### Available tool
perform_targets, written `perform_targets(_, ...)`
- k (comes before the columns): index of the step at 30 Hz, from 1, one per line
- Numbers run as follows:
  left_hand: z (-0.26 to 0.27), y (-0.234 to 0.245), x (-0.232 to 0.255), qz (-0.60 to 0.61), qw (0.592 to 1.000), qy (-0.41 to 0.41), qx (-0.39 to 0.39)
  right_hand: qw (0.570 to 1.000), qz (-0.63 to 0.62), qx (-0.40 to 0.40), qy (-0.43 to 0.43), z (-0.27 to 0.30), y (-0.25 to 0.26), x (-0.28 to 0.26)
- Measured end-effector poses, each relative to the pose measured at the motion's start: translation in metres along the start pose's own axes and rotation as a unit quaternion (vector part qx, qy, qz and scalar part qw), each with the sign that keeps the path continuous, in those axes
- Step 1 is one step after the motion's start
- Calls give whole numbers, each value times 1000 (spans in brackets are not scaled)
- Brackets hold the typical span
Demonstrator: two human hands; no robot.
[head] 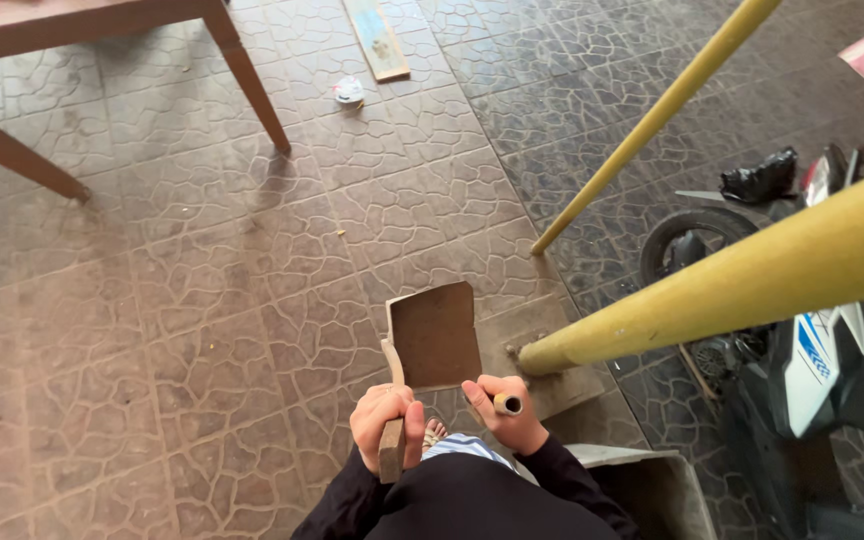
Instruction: The person sweeps the tiled floor using a broom, moving around furniture, a parked motorcycle, and a car.
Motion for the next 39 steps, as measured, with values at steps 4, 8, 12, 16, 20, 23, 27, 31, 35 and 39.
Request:
perform_targets(4,-6,-2,-3,-2,1000,7,7,999,31,2,17,-7,1,11)
perform_targets(8,-11,2,-7,-9,1000,1,23,1000,18,-14,1,-15,-3,19)
perform_targets(12,-21,9,-22,-4,999,37,25,1000,-6,-9,-4,-31,-8,29)
perform_targets(16,-40,21,-48,14,999,36,31,999,-20,1,-39,-59,-18,41)
perform_targets(20,-64,44,-78,35,998,38,38,996,-59,16,-68,-96,-39,45)
perform_targets(23,-89,62,-105,49,998,29,39,994,-81,16,-69,-132,-52,43)
perform_targets(27,-114,85,-132,48,998,11,41,990,-127,7,-56,-172,-72,31)
perform_targets(31,-142,110,-156,68,997,-10,28,997,-56,36,-24,-205,-85,23)
perform_targets(35,-161,130,-175,52,998,-9,31,997,-1,74,-21,-225,-97,34)
perform_targets(39,-173,147,-195,29,999,-8,22,997,-9,75,-31,-239,-111,40)
Point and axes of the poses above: each hand's wrist, its own z-axis away from the middle knuckle, its own y-axis out of the back of the hand, x = y × z, the point moved 2 cm from there along -z, towards the middle knuckle, and after that the axes turned 8 degrees about -x, right-handed, at the moved point
